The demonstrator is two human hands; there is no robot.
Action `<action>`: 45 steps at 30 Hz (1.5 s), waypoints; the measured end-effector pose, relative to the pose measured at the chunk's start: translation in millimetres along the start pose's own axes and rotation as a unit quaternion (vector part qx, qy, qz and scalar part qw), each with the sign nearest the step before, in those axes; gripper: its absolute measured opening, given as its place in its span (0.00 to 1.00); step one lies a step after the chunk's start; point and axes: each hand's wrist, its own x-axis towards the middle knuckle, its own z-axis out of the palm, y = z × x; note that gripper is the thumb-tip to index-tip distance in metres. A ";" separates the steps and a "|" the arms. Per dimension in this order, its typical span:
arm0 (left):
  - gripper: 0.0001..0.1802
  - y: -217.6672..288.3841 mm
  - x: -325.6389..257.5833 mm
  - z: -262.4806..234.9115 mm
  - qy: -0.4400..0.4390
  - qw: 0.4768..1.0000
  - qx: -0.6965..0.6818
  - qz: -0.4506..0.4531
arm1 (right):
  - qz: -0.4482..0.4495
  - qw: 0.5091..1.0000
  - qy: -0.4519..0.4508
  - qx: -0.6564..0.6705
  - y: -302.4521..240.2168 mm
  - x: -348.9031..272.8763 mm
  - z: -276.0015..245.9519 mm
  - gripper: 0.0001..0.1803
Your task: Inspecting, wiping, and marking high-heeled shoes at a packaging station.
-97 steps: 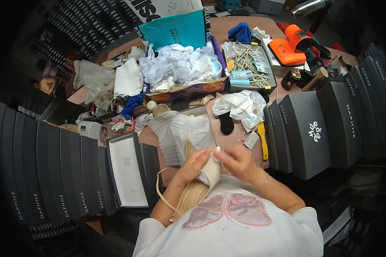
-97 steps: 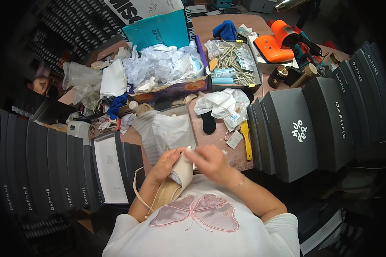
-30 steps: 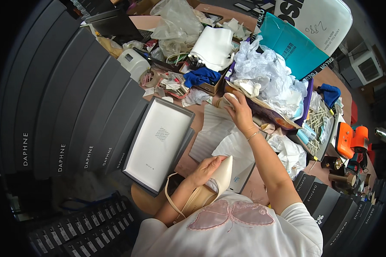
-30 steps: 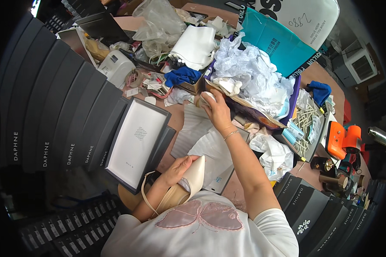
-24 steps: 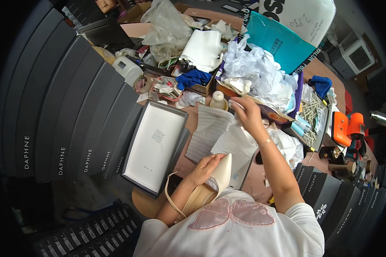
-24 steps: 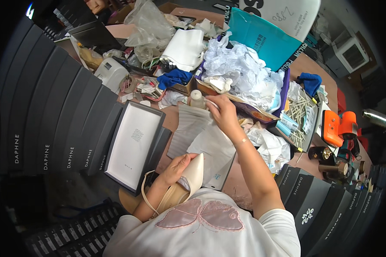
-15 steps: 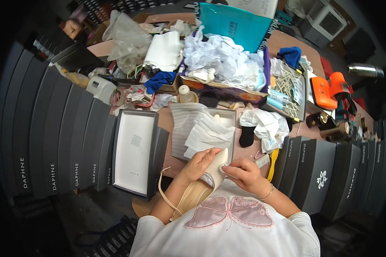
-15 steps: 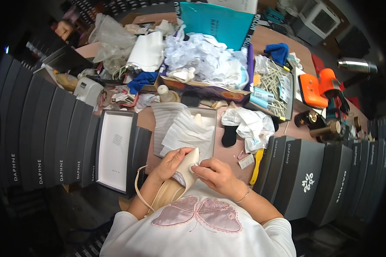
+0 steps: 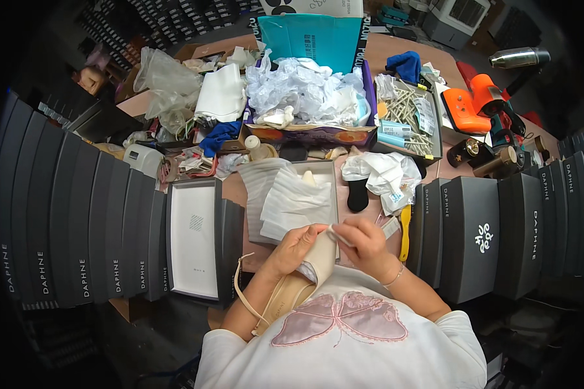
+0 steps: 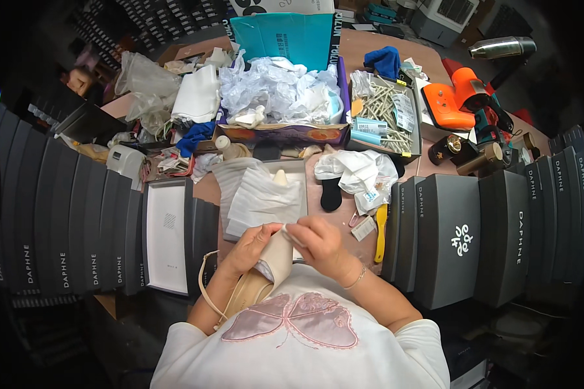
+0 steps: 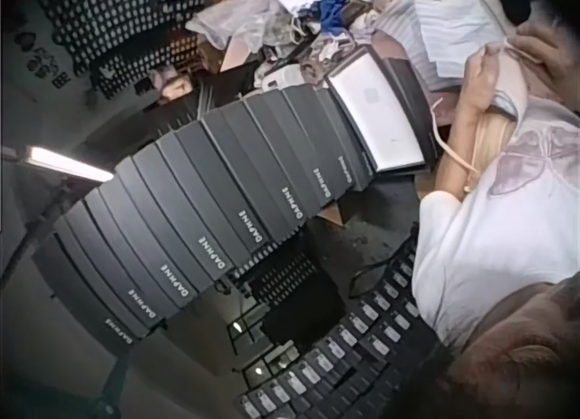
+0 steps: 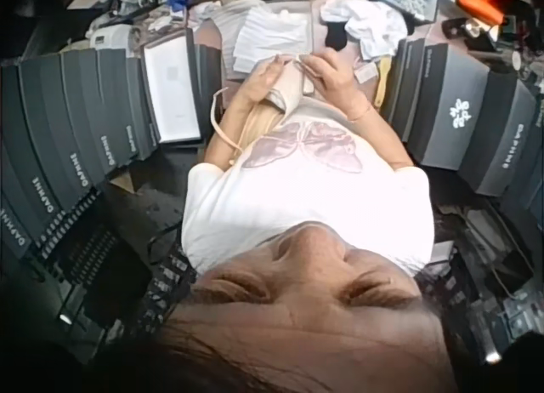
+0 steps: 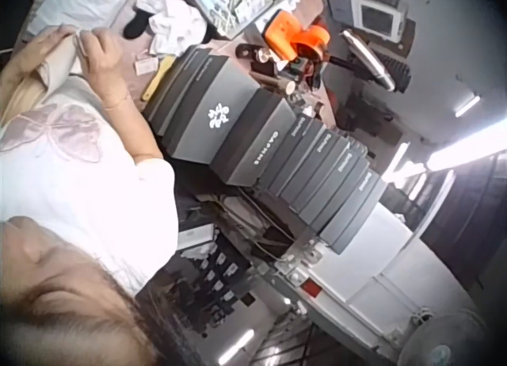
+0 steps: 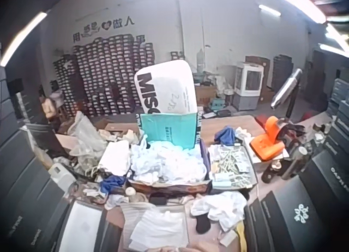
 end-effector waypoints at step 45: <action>0.53 32.3 -1.4 -51.2 0.120 0.983 -0.012 0.138 | 0.298 0.896 -0.103 0.313 57.5 -39.4 10.3 0.36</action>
